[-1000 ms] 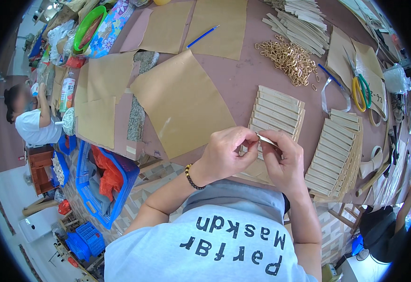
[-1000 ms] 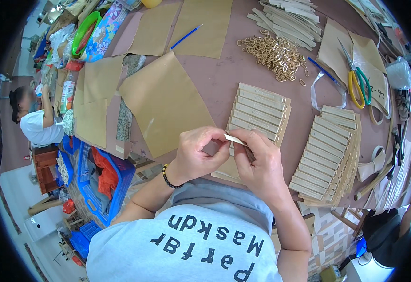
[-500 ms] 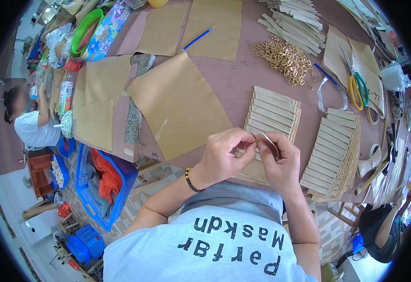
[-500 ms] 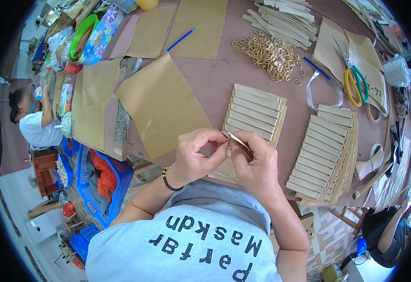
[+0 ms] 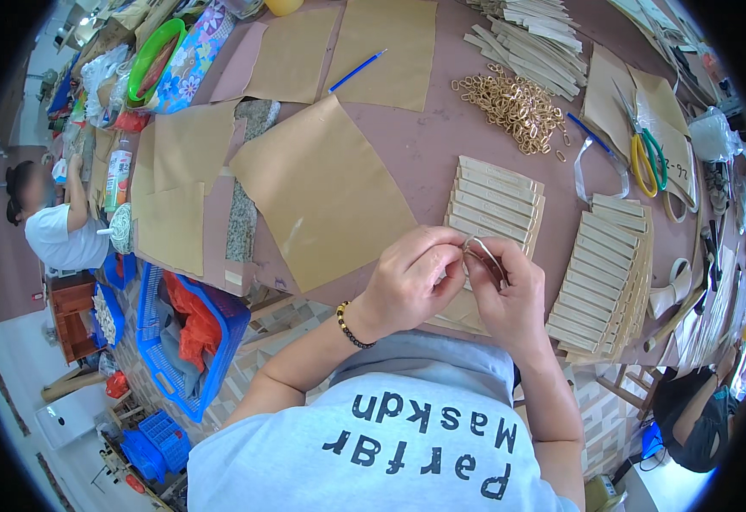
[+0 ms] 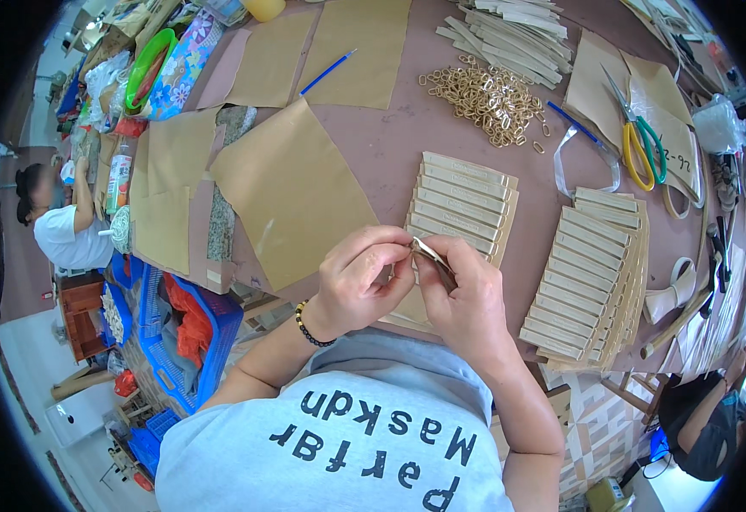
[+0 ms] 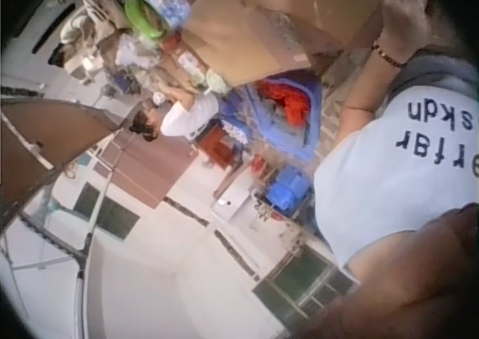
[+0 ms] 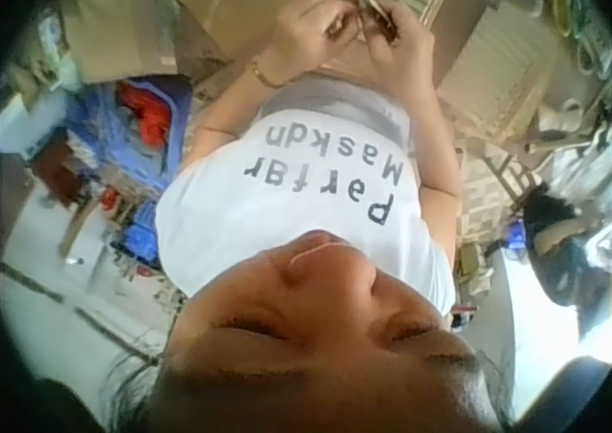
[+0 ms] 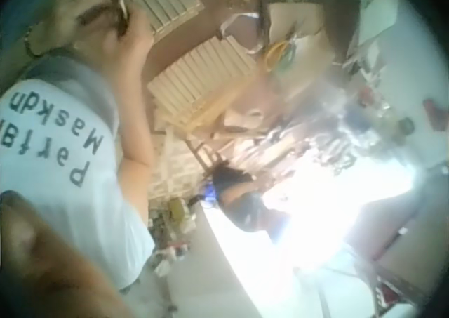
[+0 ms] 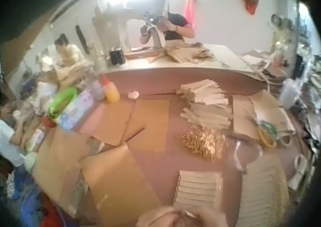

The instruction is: The person assembles small rectangular wooden pieces with gold-colored metal rings on a workbench. They pick up a wooden piece, attach a ring, and place it into a growing stack. The person also uses a blue pen to mark the assembled pieces and organizes them into neat rows.

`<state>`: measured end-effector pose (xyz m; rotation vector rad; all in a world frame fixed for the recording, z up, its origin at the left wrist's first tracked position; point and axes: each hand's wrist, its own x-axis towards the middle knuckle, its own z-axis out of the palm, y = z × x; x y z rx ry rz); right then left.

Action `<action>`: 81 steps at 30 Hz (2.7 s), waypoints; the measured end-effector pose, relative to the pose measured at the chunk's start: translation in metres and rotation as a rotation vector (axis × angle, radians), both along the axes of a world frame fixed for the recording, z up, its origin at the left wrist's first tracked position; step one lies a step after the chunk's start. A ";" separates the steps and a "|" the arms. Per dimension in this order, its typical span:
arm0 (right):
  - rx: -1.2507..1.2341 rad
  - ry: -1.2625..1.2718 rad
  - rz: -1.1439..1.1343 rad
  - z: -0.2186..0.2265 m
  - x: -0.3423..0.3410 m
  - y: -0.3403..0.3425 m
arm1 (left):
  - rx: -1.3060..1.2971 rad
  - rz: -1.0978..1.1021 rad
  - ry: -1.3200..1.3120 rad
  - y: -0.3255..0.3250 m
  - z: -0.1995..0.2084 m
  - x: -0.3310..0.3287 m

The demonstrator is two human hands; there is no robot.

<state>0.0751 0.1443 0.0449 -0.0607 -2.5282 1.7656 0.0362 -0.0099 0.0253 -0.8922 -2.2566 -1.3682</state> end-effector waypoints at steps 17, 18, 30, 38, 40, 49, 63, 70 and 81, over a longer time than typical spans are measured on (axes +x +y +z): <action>0.037 -0.114 0.042 0.005 -0.003 0.008 | 0.295 -0.295 -0.739 -0.023 -0.003 -0.005; 0.041 -0.135 0.043 0.006 -0.003 0.008 | 0.339 -0.291 -0.775 -0.022 -0.003 -0.004; 0.014 -0.119 0.045 0.006 -0.003 0.010 | 0.342 -0.254 -0.896 -0.022 -0.005 -0.001; -0.449 -0.039 -0.286 -0.005 -0.003 0.029 | 0.554 -0.170 -0.869 -0.023 -0.005 0.000; -0.750 0.028 -0.429 -0.009 -0.003 0.028 | 0.644 -0.168 -0.811 -0.023 -0.012 0.000; -1.198 -0.267 -0.323 -0.006 0.005 -0.004 | 0.759 -0.190 -0.974 -0.010 -0.008 0.006; -1.206 -0.276 -0.391 -0.008 0.001 -0.007 | 0.841 -0.140 -0.982 -0.002 -0.010 0.010; -1.096 -0.182 -0.278 -0.011 0.002 0.003 | 0.474 -0.289 -0.943 -0.010 0.005 -0.002; -1.228 -0.204 -0.289 -0.006 0.005 -0.004 | 0.303 -0.341 -0.659 -0.008 0.000 0.006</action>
